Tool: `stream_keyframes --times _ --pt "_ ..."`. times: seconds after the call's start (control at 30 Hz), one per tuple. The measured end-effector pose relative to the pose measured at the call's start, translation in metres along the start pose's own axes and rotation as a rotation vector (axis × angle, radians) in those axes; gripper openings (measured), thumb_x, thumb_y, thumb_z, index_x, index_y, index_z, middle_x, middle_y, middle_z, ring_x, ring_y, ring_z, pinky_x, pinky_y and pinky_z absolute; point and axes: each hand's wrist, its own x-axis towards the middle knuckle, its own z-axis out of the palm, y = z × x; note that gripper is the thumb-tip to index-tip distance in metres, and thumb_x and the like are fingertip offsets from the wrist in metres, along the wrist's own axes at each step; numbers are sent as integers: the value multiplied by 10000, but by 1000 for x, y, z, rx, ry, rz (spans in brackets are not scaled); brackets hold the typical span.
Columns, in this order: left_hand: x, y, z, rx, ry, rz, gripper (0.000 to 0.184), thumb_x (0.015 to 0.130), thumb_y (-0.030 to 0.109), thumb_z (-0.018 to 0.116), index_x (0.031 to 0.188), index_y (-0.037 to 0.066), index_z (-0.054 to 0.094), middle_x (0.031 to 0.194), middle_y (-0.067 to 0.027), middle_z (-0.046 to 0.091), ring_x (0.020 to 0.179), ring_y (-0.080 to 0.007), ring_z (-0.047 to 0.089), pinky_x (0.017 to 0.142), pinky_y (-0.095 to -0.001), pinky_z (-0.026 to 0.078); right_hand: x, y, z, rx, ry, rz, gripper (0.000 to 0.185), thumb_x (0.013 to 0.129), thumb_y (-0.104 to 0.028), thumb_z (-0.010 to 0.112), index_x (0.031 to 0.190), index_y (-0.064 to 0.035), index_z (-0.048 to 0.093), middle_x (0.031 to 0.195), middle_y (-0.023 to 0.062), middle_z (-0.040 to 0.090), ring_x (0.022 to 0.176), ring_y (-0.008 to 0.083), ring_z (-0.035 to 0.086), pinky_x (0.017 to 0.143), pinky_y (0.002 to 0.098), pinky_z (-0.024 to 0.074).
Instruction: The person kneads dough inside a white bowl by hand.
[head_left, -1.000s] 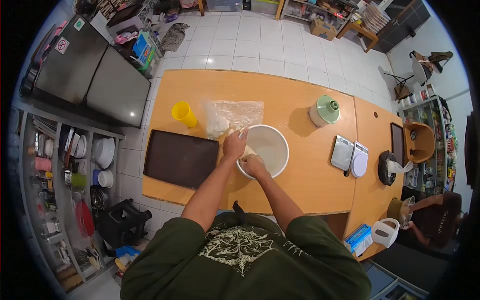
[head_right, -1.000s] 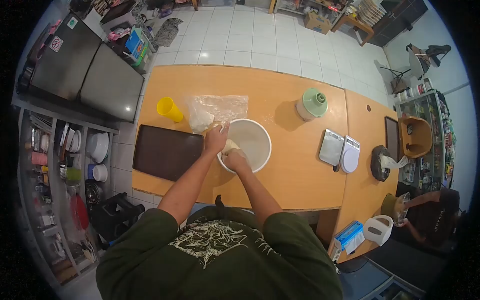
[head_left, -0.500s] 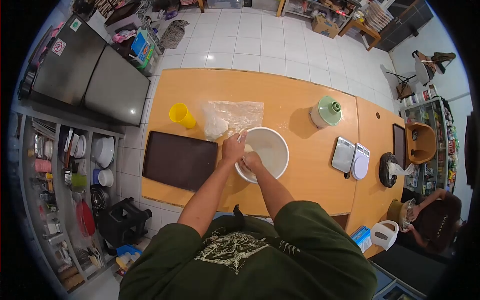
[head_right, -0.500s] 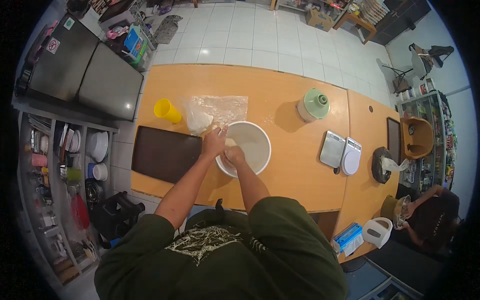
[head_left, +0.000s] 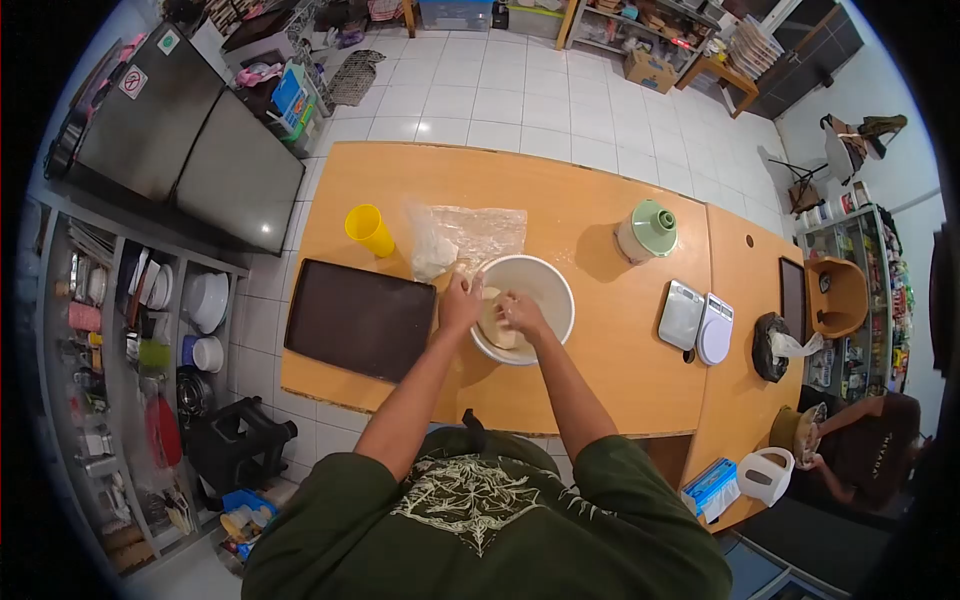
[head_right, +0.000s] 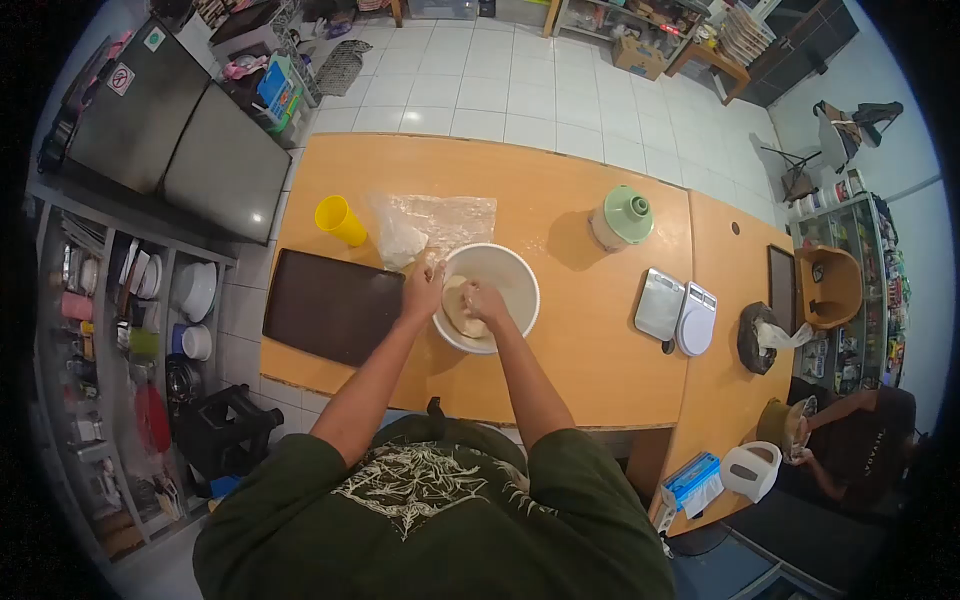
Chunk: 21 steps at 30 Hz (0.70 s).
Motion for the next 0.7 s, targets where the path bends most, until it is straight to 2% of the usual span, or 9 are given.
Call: stream_keyframes --times 0.03,0.1,0.17,0.23,0.33,0.4,0.43,0.57,0.7 --pt "-15 -1 -3 0 31 -45 464 940 473 563 909 10 577 788 -235 643 787 -441 630 688 -497 462 3 3 0 4 -3 2 249 911 -257 591 1030 -41 624 1016 119 657 963 262 628 875 365 504" --pt "-38 -12 9 -116 116 69 433 952 444 549 948 11 559 802 -229 646 783 -446 621 690 -509 451 29 19 -2 -521 275 -579 279 909 -291 595 1048 -51 625 1024 151 664 985 311 629 896 384 496" --pt "-46 -10 16 -173 269 50 399 960 408 542 918 11 565 798 -241 642 785 -452 617 690 -521 444 47 23 8 -561 237 -594 290 907 -299 592 1059 -54 627 1021 170 660 985 323 627 898 403 492" --pt "-43 -11 17 -161 264 47 391 959 394 544 893 10 570 785 -244 639 774 -452 616 685 -523 442 53 23 16 -602 191 -605 301 905 -307 588 1070 -58 629 1019 189 657 984 334 625 901 421 488" --pt "-43 -8 15 -150 278 34 389 959 376 549 841 6 575 752 -246 632 748 -452 613 673 -525 440 45 15 18 -869 348 -561 238 862 -261 606 1022 -89 646 1065 190 647 988 398 621 890 478 500" --pt "-42 -7 14 -154 298 31 396 959 371 550 812 3 576 733 -246 627 733 -452 611 666 -524 440 55 20 9 -1051 78 -742 223 845 -280 621 967 -96 652 1057 198 649 1000 402 616 877 494 504" --pt "-41 -6 13 -162 307 42 402 959 368 551 799 0 573 721 -245 624 718 -453 607 659 -524 439 58 27 8 -1053 76 -741 223 845 -280 621 967 -96 652 1057 198 649 1000 402 616 877 494 504" --pt "-42 -9 17 -194 322 55 407 963 363 550 796 -8 566 713 -246 617 698 -453 601 652 -523 436 -30 -10 13 -1093 128 -630 209 846 -271 609 962 -102 650 1022 202 660 962 396 634 853 489 512" --pt "-39 -11 20 -183 295 29 406 967 358 547 807 -15 556 718 -251 613 700 -454 599 656 -525 435 -49 18 7 -1163 137 -463 259 838 -283 606 931 -42 620 961 255 660 896 400 650 795 491 512"
